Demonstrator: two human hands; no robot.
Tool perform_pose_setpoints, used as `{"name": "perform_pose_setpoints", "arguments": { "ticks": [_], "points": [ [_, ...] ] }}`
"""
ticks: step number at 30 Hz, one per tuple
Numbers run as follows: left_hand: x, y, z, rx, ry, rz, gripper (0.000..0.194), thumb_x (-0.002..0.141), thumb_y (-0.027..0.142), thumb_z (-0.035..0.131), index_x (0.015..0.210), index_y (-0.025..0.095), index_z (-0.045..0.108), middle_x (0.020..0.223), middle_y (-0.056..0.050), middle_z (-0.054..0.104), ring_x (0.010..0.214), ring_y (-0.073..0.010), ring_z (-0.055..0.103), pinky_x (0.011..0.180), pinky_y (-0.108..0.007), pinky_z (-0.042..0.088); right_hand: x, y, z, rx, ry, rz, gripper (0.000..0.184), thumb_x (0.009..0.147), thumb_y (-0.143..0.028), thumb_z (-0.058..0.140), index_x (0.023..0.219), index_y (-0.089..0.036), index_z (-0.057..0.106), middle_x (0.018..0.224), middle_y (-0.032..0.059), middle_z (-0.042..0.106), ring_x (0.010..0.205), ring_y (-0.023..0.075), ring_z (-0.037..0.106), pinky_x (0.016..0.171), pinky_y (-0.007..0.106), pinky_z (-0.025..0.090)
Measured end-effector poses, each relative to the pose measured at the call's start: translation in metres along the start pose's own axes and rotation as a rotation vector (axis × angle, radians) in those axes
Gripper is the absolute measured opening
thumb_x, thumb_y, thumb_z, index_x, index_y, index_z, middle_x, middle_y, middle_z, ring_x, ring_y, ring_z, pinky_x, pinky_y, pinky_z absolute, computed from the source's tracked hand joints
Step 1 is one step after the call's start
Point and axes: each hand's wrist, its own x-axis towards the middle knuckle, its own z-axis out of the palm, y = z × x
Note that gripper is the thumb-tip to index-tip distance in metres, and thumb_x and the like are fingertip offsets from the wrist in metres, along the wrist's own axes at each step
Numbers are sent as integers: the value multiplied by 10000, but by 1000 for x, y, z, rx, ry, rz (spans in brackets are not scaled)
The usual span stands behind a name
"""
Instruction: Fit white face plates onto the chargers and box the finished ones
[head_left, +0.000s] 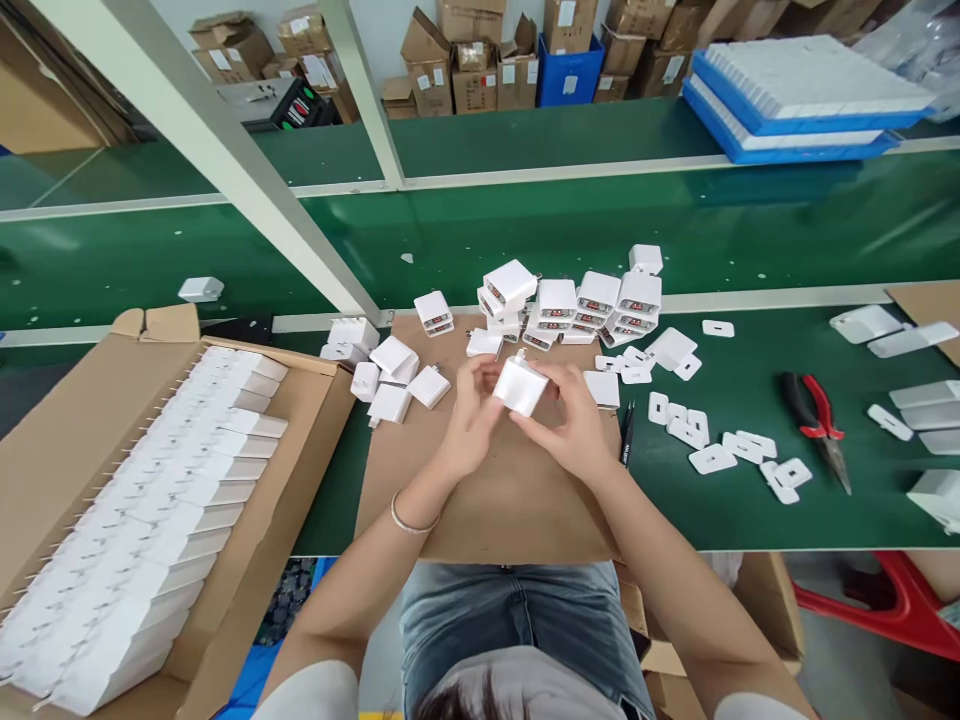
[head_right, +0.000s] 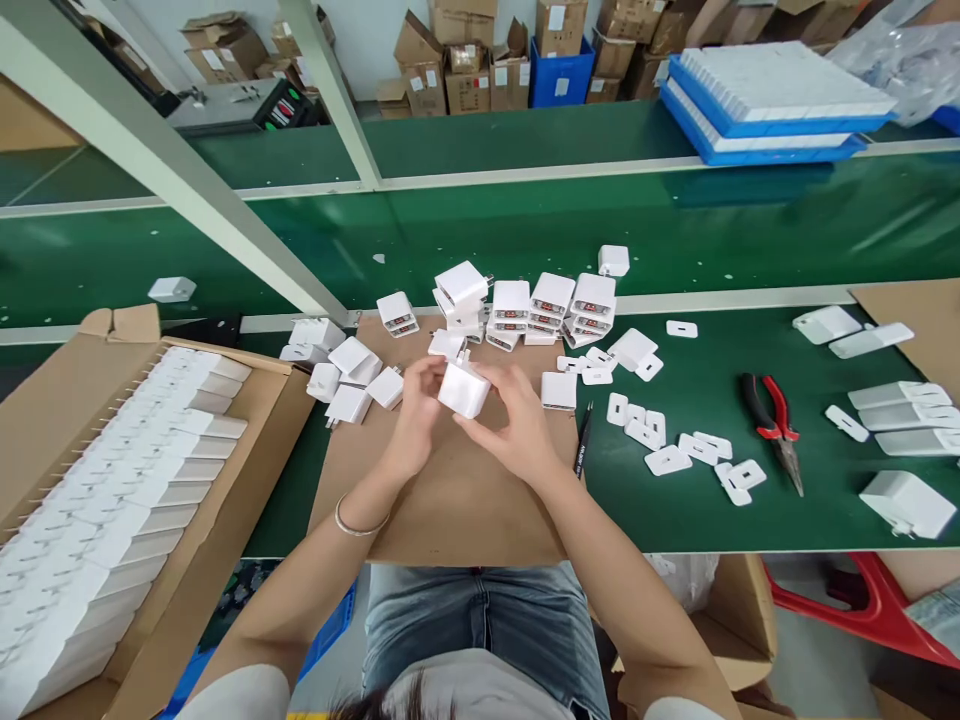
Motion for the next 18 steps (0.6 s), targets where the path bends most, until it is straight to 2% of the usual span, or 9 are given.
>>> {"name": "perform_pose_setpoints", "arguments": {
  "ticks": [2, 3, 6, 9, 12, 15, 18],
  "points": [
    [-2, 0, 0, 272, 41, 111, 706, 887, 573, 678, 1425, 212, 398, 1323, -151, 567, 1203, -284, 574, 1052, -464, 472, -2, 6, 3, -103, -23, -35, 490, 935, -287, 660, 1399, -276, 499, 1087, 86, 616, 944, 261, 606, 791, 409, 541],
    [-3, 0, 1, 362, 39, 115, 681, 887, 489, 704, 1431, 212, 402, 1329, -150, 573, 1201, -283, 580, 1056, -467, 472, -4, 9, 5, -147, -52, -54, 468, 946, -263, 630, 1397, -275, 504, 1058, 82, 616, 932, 262, 610, 794, 414, 543],
    [-4, 5, 3, 440, 3, 27, 505, 905, 315, 676, 1367, 223, 494, 1326, -131, 625, 1184, -273, 620, 1023, -446, 510, -7, 15, 11, -200, -144, -88, 430, 959, -230, 570, 1384, -275, 527, 1031, 79, 621, 912, 264, 617, 790, 417, 547],
    [-8, 24, -11, 461, 19, -16, 460, 875, 268, 695, 1307, 220, 545, 1321, -109, 650, 1177, -253, 641, 1008, -402, 529, -9, 13, 14, -119, -209, -37, 576, 945, -297, 621, 1490, -290, 437, 1139, 91, 629, 876, 243, 620, 797, 417, 562],
    [-19, 58, -51, 628, 178, -59, 451, 845, 259, 692, 1271, 220, 548, 1283, -84, 657, 1108, -226, 656, 945, -354, 538, -11, 8, 15, -43, -254, 30, 745, 926, -381, 668, 1577, -295, 315, 1250, 108, 604, 866, 224, 613, 829, 428, 572],
    [-32, 91, -110, 961, 396, -206, 509, 831, 354, 699, 1282, 204, 518, 1213, -92, 659, 1014, -251, 657, 870, -369, 527, -13, 6, 14, -34, -271, 78, 651, 955, -396, 614, 1546, -276, 369, 1233, 115, 589, 869, 224, 601, 776, 410, 570],
    [-39, 102, -172, 1291, 497, -416, 549, 803, 360, 694, 1276, 150, 510, 1199, -145, 646, 1045, -319, 640, 843, -398, 503, -14, 6, 14, -49, -277, 132, 566, 969, -398, 577, 1497, -257, 429, 1207, 115, 580, 850, 220, 591, 702, 378, 553]
  ]
}}
